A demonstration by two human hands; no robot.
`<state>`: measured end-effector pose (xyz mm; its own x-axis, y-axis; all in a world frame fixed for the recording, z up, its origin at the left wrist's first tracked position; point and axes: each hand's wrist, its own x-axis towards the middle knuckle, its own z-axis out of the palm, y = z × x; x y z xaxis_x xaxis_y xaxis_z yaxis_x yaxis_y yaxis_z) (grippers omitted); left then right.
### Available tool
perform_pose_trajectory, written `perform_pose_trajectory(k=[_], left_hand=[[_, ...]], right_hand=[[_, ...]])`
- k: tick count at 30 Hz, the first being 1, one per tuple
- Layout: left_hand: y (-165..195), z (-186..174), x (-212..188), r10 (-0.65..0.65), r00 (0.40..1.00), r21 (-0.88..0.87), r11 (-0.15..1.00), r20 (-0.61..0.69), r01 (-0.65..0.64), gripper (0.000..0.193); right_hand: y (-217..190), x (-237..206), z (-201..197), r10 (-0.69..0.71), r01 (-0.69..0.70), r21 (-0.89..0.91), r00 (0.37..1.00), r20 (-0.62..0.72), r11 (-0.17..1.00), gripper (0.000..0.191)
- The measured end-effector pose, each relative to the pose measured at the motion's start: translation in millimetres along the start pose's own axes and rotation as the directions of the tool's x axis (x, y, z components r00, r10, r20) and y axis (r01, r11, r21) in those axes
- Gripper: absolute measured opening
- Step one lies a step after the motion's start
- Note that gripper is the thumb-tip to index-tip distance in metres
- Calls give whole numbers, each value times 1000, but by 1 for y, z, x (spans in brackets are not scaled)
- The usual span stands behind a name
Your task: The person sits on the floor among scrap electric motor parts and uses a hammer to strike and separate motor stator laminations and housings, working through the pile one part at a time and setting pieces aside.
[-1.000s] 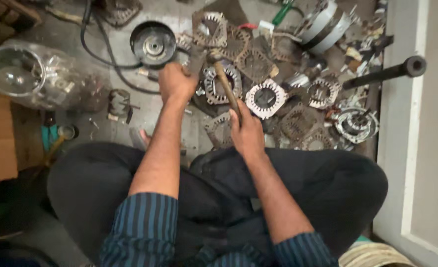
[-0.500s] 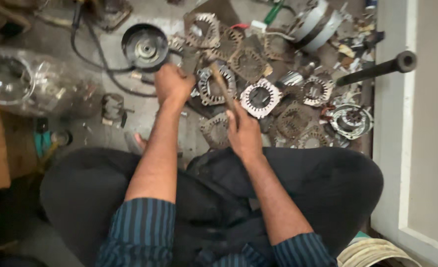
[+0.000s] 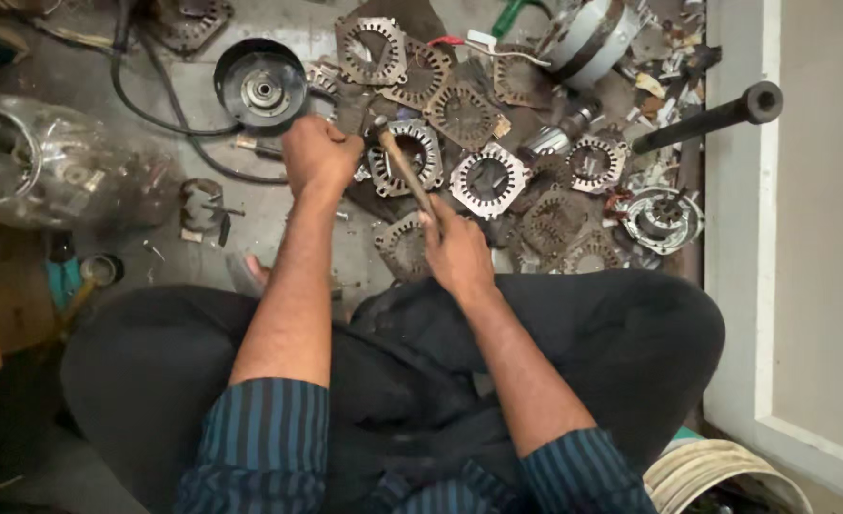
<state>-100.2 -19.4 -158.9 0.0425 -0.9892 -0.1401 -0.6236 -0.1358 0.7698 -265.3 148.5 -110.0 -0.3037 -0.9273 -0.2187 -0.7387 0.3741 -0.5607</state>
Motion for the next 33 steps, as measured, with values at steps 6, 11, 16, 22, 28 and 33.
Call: perform_pose_trajectory(k=[6, 11, 16, 22, 28, 33], left_hand=[[-3, 3, 0, 30, 996, 4, 1000, -82, -30, 23], [-5, 7, 1, 33, 991, -9, 999, -130, -35, 20], [-2, 7, -1, 42, 996, -31, 999, -73, -44, 22], [4, 6, -3, 123, 979, -27, 991, -162, -129, 20], [9, 5, -4, 165, 969, 33, 986, -182, -162, 20], [10, 4, -4, 45, 996, -20, 999, -83, -47, 22]], right_hand=[[0, 0, 0, -73, 73, 9, 996, -42, 997, 41], [3, 0, 4, -61, 77, 135, 991, -119, 988, 44], [7, 0, 6, -155, 153, -22, 977, -146, 988, 40], [7, -3, 6, -70, 79, 87, 992, -102, 993, 42], [5, -2, 5, -98, 113, 132, 988, -116, 985, 39], [7, 0, 4, -121, 123, 27, 991, -57, 992, 37]])
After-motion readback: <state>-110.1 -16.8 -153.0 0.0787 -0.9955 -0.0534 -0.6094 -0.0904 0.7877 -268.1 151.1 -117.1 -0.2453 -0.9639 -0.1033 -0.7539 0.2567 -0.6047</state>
